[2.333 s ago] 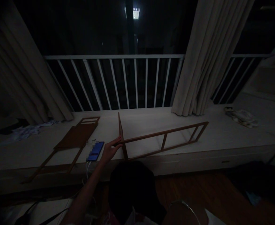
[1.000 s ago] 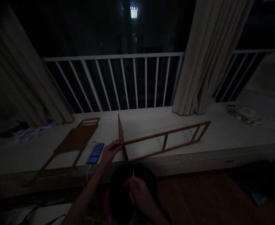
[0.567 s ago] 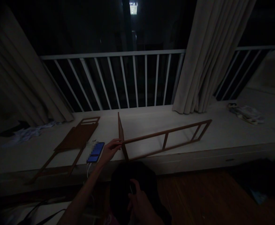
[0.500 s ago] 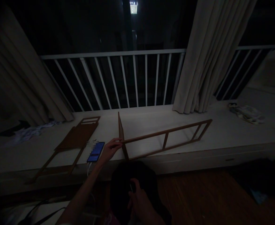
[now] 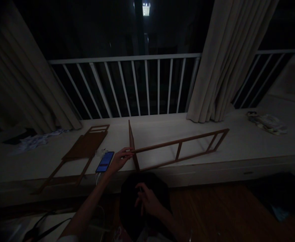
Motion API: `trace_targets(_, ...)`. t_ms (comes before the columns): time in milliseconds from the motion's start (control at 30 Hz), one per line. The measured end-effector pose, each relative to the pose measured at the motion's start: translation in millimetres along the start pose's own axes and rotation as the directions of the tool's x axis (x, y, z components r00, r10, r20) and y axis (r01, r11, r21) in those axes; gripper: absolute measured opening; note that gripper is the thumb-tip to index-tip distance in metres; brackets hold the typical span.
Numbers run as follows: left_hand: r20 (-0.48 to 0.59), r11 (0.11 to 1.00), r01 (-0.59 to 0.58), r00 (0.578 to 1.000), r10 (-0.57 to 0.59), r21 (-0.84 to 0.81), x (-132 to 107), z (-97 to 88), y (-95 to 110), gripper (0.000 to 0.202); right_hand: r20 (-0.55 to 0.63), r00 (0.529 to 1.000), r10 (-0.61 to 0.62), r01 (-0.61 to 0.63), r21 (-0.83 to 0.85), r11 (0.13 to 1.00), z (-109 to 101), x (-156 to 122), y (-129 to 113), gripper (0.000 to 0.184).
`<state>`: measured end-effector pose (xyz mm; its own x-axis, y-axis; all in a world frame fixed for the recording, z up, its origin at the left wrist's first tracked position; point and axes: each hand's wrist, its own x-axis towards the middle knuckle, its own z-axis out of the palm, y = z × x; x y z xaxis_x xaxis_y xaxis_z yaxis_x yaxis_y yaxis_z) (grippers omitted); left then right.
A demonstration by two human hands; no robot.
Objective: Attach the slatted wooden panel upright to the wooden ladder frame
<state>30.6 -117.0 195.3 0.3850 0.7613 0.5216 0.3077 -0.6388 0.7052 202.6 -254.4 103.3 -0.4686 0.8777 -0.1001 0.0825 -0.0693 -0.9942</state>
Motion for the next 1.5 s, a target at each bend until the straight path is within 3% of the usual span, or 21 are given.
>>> trace_targets(200,0.039,1.0,-0.011,0.999,0.01,0.017,-3,-2.0,-2,0.022,-0.107,0.994,0.018,0.013,0.28,0.96,-12,5,29,0.045)
trace_targets(467,0.032,0.999,-0.017,0.999,0.018,-0.038,-2,1.1,-12,0.024,-0.111,0.991,-0.077,0.108,0.309,0.945,-18,-4,36,0.044)
trace_targets(733,0.112,1.0,-0.014,0.994,0.014,0.001,-2,-6.8,-7,0.027,-0.134,0.982,-0.135,0.154,0.141,0.978,-25,5,5,0.051)
trace_targets(867,0.101,1.0,-0.008,0.995,0.005,0.028,-1,-8.2,-2,0.023,-0.012,0.995,-0.098,0.099,0.049,0.994,-28,14,7,0.058)
trace_targets(967,0.099,0.998,-0.021,0.995,0.015,0.053,1,-9.7,-2,0.021,0.06,0.997,-0.058,0.064,-0.11,0.992,-27,17,9,0.061)
trace_targets(1133,0.115,0.995,-0.035,0.993,0.024,0.097,2,-11.6,-4,0.02,0.055,0.984,-0.169,0.178,-0.361,0.916,-29,18,2,0.05)
trace_targets(1333,0.108,0.992,-0.037,0.994,0.024,0.122,1,-12.1,0,0.021,0.099,0.992,-0.08,0.106,-0.308,0.945,-32,30,-3,0.041)
trace_targets(1500,0.11,0.992,-0.052,0.993,0.039,0.117,3,-12.8,4,0.019,-0.02,0.991,-0.136,0.125,-0.285,0.95,-36,47,-18,0.041)
